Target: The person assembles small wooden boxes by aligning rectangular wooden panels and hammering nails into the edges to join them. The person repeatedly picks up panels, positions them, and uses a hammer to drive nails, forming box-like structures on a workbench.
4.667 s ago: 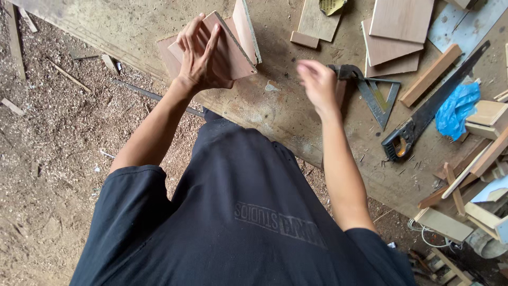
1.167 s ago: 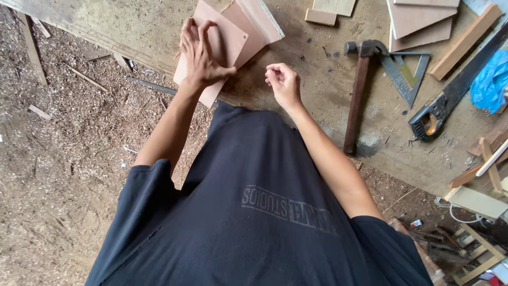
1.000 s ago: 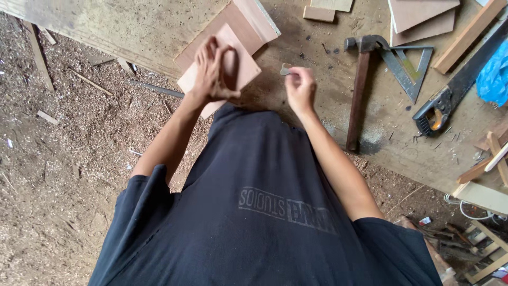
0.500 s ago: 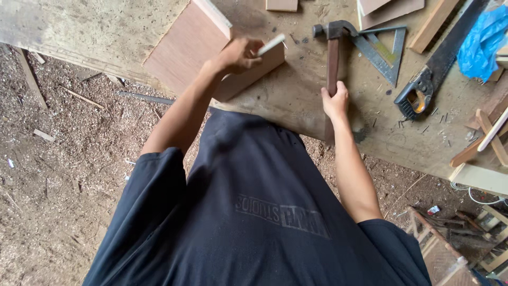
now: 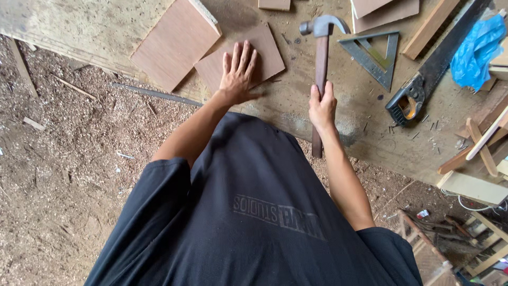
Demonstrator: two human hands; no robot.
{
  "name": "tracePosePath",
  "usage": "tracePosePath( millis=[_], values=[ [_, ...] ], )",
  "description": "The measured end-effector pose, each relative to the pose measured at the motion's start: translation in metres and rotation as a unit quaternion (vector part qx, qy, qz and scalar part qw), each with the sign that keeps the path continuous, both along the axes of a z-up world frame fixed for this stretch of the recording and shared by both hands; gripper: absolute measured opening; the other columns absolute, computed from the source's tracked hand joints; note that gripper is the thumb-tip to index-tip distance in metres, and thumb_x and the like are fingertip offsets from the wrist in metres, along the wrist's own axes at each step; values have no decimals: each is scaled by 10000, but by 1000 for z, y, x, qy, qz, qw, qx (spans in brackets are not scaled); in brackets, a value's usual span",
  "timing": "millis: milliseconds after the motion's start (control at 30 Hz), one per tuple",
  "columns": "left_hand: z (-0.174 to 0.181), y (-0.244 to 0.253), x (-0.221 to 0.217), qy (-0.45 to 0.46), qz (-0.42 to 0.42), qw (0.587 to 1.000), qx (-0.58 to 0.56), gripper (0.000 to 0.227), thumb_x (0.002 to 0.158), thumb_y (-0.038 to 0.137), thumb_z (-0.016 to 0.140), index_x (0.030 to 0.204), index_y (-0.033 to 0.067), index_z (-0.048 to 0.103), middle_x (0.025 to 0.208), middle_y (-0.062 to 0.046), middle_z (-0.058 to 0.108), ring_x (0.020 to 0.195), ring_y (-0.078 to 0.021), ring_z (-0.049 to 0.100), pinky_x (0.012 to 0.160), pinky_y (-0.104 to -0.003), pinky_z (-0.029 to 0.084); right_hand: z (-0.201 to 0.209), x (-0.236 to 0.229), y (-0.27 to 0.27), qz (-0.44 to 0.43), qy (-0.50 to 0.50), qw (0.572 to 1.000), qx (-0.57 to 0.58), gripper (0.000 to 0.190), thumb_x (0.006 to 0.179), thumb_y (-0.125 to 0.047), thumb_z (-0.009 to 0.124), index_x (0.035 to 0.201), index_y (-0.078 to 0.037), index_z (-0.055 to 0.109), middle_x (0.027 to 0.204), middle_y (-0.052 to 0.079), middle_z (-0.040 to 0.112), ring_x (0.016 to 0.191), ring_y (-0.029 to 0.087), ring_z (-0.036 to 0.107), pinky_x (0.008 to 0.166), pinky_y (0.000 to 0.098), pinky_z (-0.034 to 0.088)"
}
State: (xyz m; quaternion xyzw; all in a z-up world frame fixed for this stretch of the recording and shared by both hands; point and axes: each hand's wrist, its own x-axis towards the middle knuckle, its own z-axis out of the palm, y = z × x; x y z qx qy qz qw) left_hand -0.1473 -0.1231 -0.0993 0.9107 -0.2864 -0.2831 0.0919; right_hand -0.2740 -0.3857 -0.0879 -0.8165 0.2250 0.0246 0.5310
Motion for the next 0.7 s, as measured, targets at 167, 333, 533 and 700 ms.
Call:
tracePosePath(
  millis=[167,333,533,700],
  values=[
    [-29,2,1,-19,4,999,-30,1224,817,708,713,1644,88,58,1690,-199,-60,1555,-414,-62,1226,-681,16,-22,6,19,64,-100,989,-93,178,1162,-225,441,1175,-50,471,646,0,532,412,96,466,294,261,351],
    [-40,7,-3,-44,-7,999,-29,1173,861,614,731,1664,95,52,1711,-178,-69,1575,-399,-61,1256,-634,37,-40,15,36,123,-92,976,-153,242,1166,-250,413,1244,-25,457,640,4,527,408,99,466,293,262,358],
    [-38,6,-3,-40,-4,999,-19,1165,858,603,727,1666,109,49,1717,-164,-59,1577,-374,-62,1256,-630,43,-40,18,45,141,-45,977,-156,320,1137,-248,425,1359,-19,440,648,27,577,406,141,519,299,303,362],
    [-39,4,-4,-49,2,998,-30,1164,862,607,729,1663,115,43,1715,-154,-56,1577,-361,-50,1257,-627,38,-41,10,45,114,-132,961,-214,269,1176,-263,433,1332,-44,440,692,39,599,489,151,573,375,307,408]
  ],
)
